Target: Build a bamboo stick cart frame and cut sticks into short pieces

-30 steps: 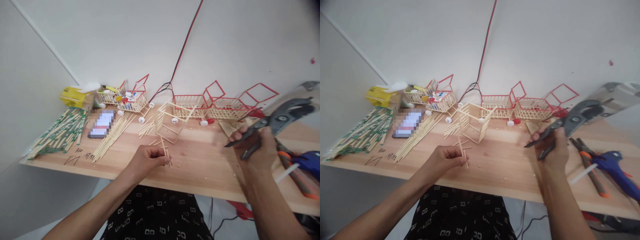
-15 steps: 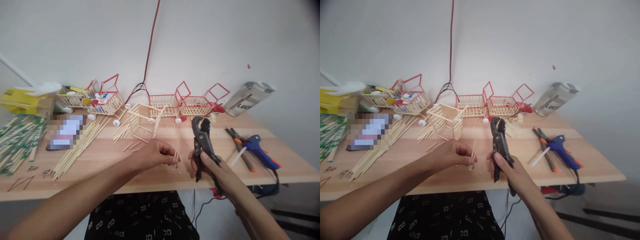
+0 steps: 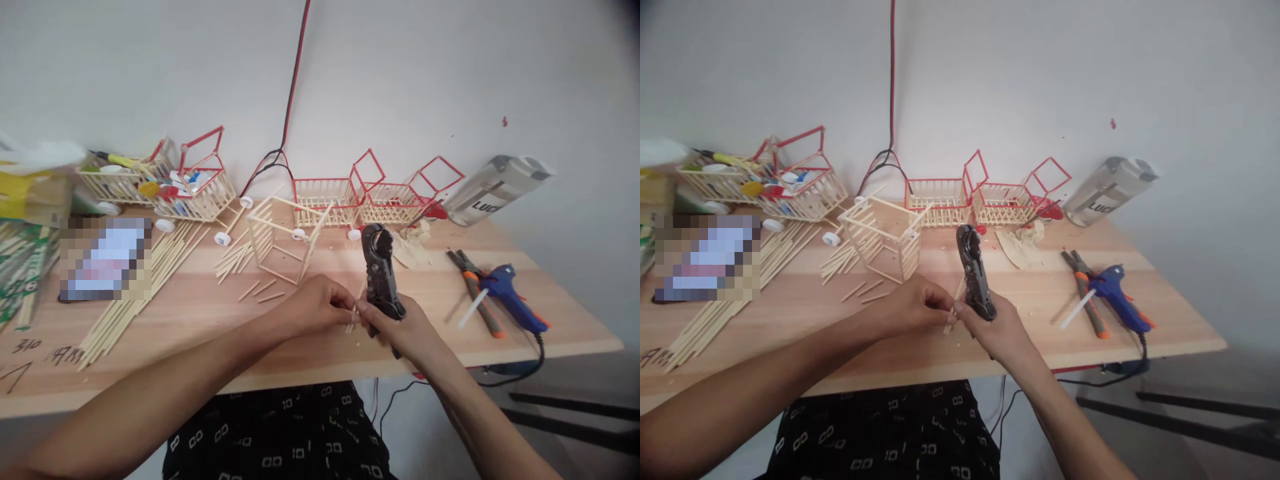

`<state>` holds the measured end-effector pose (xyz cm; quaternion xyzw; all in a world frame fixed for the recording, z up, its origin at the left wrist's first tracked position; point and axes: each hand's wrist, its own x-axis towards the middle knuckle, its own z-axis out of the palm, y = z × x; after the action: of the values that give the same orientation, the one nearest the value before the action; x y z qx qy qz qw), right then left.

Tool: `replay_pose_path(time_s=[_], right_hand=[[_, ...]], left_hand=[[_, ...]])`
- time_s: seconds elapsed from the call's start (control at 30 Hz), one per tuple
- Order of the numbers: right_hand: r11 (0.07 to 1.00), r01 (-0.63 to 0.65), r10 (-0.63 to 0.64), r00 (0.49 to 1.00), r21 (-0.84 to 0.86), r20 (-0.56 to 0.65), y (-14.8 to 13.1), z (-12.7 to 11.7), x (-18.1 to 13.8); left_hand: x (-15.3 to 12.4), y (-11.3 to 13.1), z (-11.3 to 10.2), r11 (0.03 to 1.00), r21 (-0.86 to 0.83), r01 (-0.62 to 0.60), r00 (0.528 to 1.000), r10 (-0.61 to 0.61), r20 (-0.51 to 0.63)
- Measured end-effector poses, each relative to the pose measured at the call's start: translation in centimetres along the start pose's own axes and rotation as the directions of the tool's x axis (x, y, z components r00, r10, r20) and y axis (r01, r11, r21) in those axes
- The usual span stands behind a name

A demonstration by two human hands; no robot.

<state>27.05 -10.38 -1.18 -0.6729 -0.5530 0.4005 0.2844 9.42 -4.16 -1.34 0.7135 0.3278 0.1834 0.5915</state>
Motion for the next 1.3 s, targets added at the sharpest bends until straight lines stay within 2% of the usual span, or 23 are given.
replay_pose_path(time_s=[0.2,0.4,0.5,0.7,0.93,1.17,1.3], right_hand=[[0.998,0.059,-0.06,0.998,-0.037,-0.014,-0.8,0.4,0.3],[0.999,-0.022,0.025,0.996,0.03,-0.083,-0.8,1.1,0.0],[0.995,-0.067,0.073,0.994,0.068,-0.078,-0.8,1.1,-0.2],[0.997,-0.075,0.076,0.996,0.03,-0.047,-1.0,1.0,-0.3],[0.998,-0.018,0.012,0.994,-0.053,-0.113,-0.6,1.1,-0.1],[0.999,-0.021,0.016,0.991,-0.032,-0.134,-0.5,1.2,-0.1],[0.996,0.085,-0.083,0.981,0.006,-0.173,-0.6,1.2,-0.1]], left_hand=[[-0.4,-0.1,-0.2,1.0,-0.019,-0.007,1.0,0.007,0.006],[-0.5,-0.9,-0.1,0.983,-0.182,0.035,0.997,-0.021,0.076],[-0.5,-1.2,0.1,0.97,-0.238,0.044,0.997,-0.027,0.074],[-0.7,-0.5,0.1,0.987,-0.157,0.031,0.999,-0.027,0.028],[-0.8,-1.0,0.3,0.979,-0.201,0.037,0.999,-0.037,0.003],[-0.6,-1.2,0.1,0.957,-0.281,0.073,0.995,-0.052,0.08],[-0.7,-0.7,-0.1,0.932,-0.341,0.123,0.992,-0.11,0.056]])
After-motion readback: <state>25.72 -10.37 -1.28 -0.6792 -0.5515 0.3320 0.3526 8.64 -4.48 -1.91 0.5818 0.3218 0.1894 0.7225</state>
